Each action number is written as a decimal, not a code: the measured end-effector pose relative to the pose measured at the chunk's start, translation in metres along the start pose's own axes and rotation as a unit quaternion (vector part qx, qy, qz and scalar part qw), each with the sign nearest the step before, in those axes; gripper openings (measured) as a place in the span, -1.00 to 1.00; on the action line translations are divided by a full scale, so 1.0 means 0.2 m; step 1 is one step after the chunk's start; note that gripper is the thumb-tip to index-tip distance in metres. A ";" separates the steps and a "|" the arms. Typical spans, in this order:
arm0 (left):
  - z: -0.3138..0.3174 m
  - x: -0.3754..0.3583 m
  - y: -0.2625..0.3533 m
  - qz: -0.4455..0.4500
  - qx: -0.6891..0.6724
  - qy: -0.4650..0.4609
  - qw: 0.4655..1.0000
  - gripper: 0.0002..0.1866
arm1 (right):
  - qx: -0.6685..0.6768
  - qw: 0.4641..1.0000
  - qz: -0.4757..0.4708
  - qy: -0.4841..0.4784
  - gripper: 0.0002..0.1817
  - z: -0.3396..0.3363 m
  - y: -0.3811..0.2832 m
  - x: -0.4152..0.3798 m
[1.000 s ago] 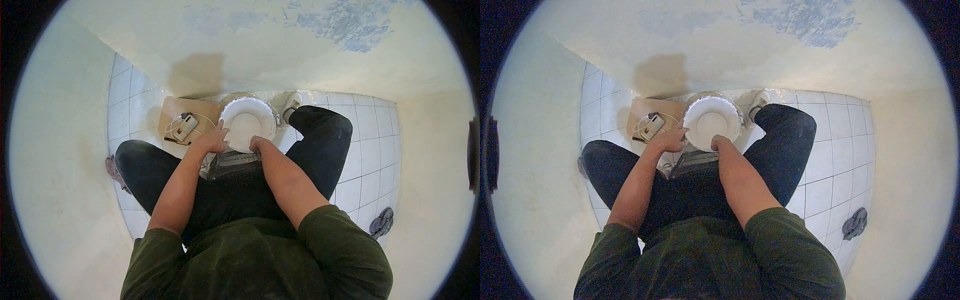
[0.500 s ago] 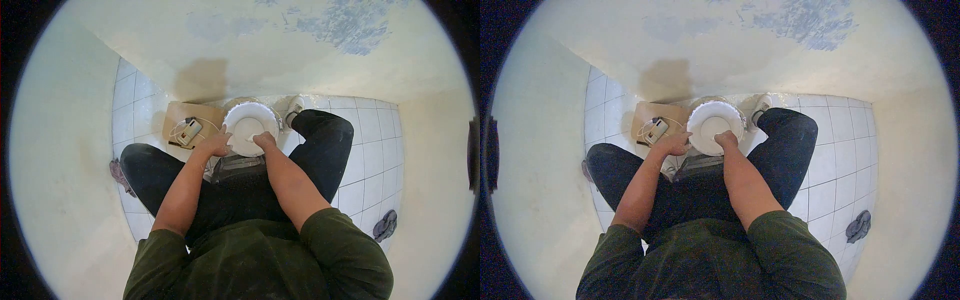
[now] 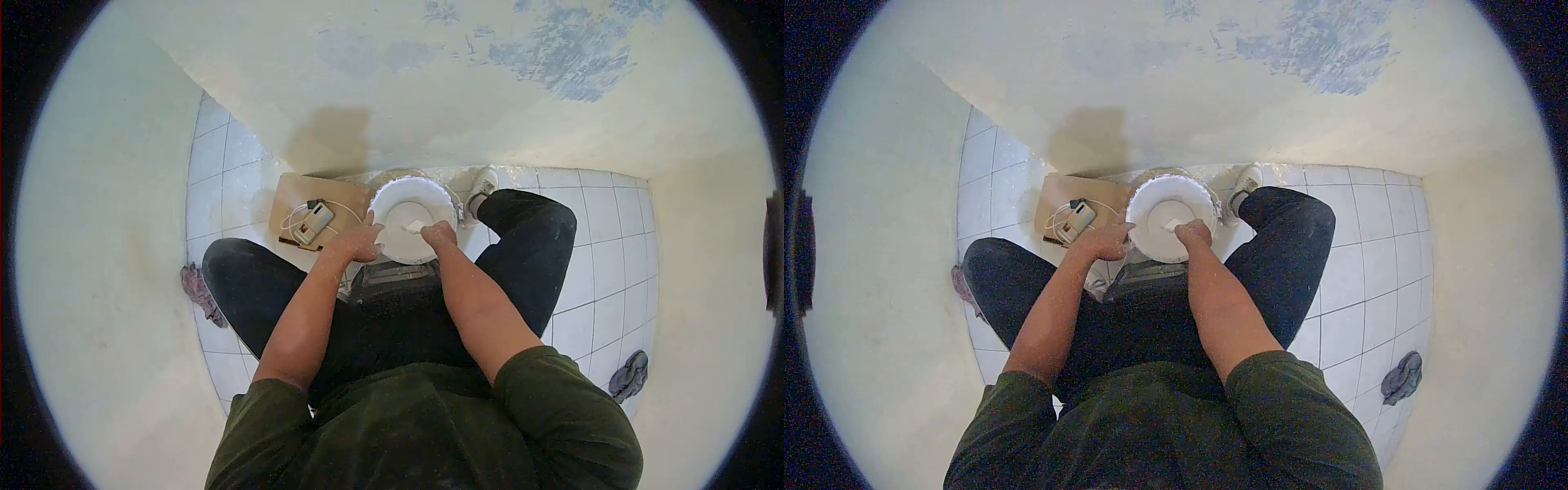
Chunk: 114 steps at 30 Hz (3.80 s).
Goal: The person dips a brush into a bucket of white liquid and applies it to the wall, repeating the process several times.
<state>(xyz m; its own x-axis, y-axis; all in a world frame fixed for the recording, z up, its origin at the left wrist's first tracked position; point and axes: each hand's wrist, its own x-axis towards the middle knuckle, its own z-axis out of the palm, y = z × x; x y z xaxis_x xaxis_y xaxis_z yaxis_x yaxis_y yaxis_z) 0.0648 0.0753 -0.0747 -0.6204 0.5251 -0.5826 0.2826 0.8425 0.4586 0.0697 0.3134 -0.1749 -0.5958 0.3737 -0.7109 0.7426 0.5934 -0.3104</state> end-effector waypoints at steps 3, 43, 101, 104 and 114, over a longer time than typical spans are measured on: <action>-0.01 -0.01 0.01 0.000 -0.003 0.003 1.000 -0.34 | 0.025 1.000 0.004 0.017 -0.41 -0.04 0.00 -0.05; -0.56 -0.49 -0.22 0.038 -0.112 0.187 0.975 -0.55 | 0.444 0.732 -0.505 0.111 -0.70 -0.22 -1.62 -1.24; -0.63 -0.74 -0.56 -0.137 -0.299 0.540 0.775 -0.66 | 0.322 0.806 -0.497 -0.021 -0.44 0.12 -2.04 -1.15; -0.62 -0.73 -0.57 -0.139 -0.291 0.548 0.772 -0.69 | 0.238 0.811 -0.532 0.057 -0.43 0.36 -1.93 -0.88; -0.62 -0.75 -0.58 -0.125 -0.279 0.538 0.785 -0.68 | 0.337 0.898 -0.210 -0.189 -0.58 0.50 -1.67 -0.73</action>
<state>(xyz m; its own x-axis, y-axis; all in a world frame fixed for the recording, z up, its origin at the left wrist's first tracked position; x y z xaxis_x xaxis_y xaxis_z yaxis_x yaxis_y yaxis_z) 0.0351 -0.1154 0.0424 -0.9493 -0.3073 0.0662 -0.1246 0.5612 0.8182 -0.0604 -0.0098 -0.0306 -0.8149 -0.1259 -0.5658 0.5690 0.0121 -0.8222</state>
